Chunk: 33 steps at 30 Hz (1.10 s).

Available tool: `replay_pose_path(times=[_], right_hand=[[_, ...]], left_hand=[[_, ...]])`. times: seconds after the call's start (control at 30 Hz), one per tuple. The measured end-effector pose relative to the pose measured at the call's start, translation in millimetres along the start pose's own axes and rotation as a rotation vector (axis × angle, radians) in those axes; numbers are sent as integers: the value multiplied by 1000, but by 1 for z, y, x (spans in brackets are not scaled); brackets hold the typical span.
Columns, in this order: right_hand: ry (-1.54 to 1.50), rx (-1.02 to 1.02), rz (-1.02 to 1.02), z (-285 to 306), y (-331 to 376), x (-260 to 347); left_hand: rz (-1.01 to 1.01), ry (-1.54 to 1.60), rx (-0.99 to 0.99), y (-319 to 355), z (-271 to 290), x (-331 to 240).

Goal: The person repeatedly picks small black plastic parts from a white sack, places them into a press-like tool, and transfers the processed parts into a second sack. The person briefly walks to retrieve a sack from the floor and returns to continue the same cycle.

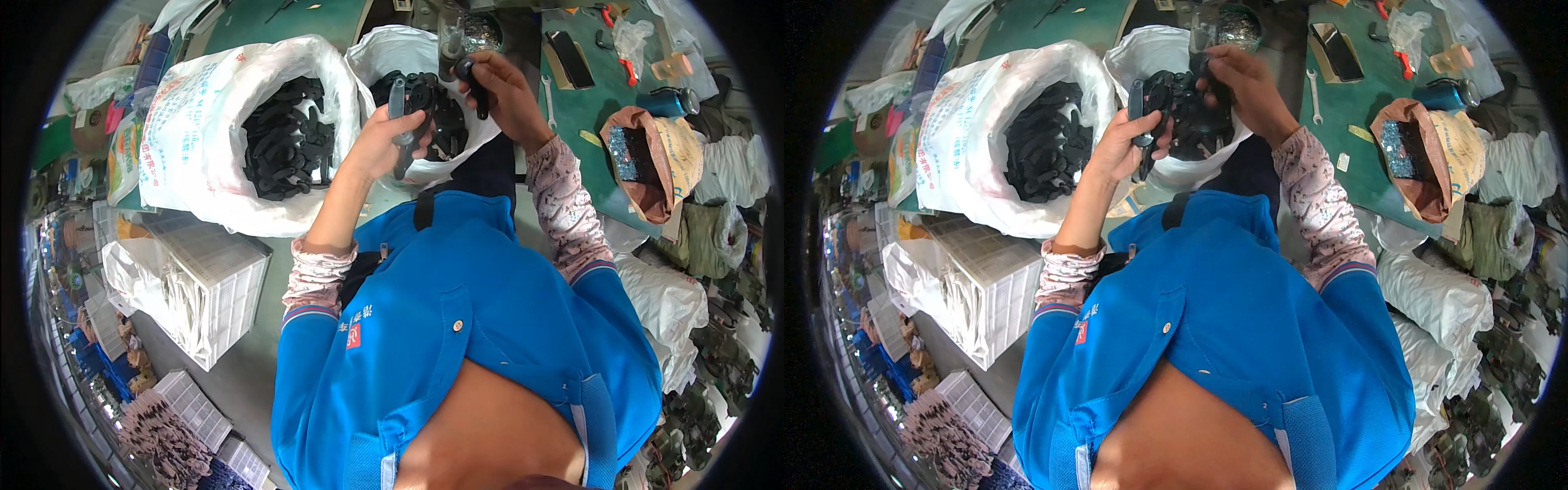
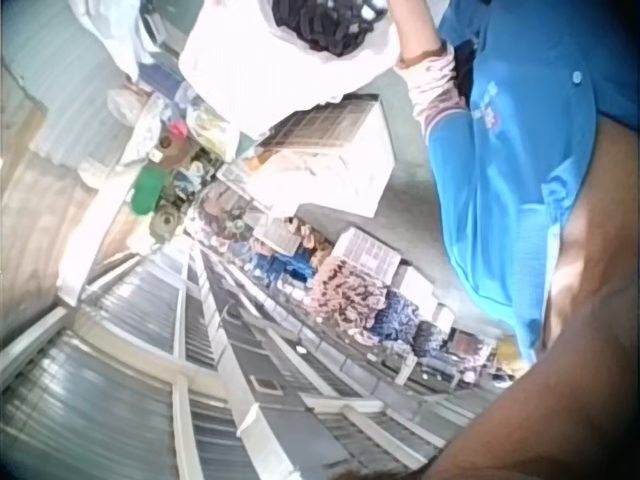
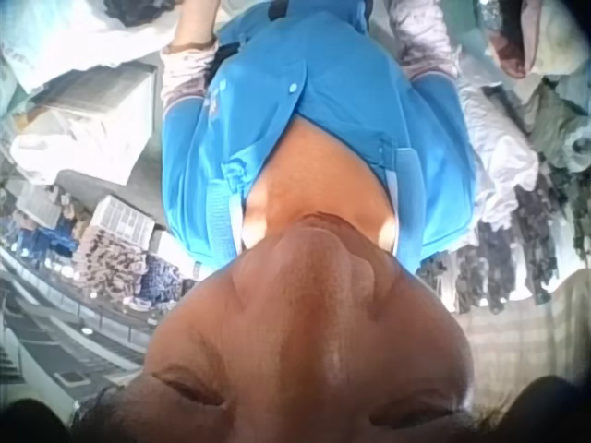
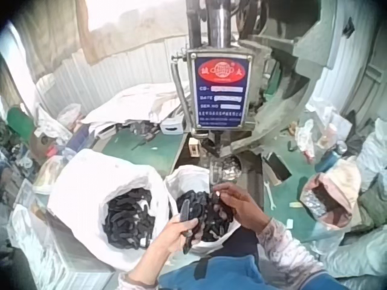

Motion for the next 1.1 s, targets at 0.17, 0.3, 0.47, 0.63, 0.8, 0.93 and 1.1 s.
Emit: replay_pose_path(times=[0.17, 0.3, 0.47, 0.63, 0.8, 0.93, 1.1], right_hand=[[148, 213, -23, -38, 12, 5], [398, 38, -21, -10, 4, 9], [454, -119, 142, 14, -16, 43], [453, -109, 132, 11, -40, 55], [675, -87, -17, 3, -54, 55], [608, -123, 18, 8, -45, 35], [448, -227, -148, 7, -3, -5]], left_hand=[[65, 145, 210, -1, -19, 9], [34, 130, 55, -7, -1, 9], [-28, 205, -98, -9, 12, 7], [-116, 101, -134, -12, 9, -2], [-137, 13, -219, -17, 19, -2], [-133, -40, -311, -22, 30, 1], [-172, 8, -365, -31, 32, 3]])
Point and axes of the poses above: each hand's wrist, its own y-axis away from the middle knuckle, its own z-axis out of the back of the hand, x = y × z, the point moved 9 cm from there along -y, towards the middle knuckle, and after that the axes turned 4 degrees about z, right-handed, at the moved point
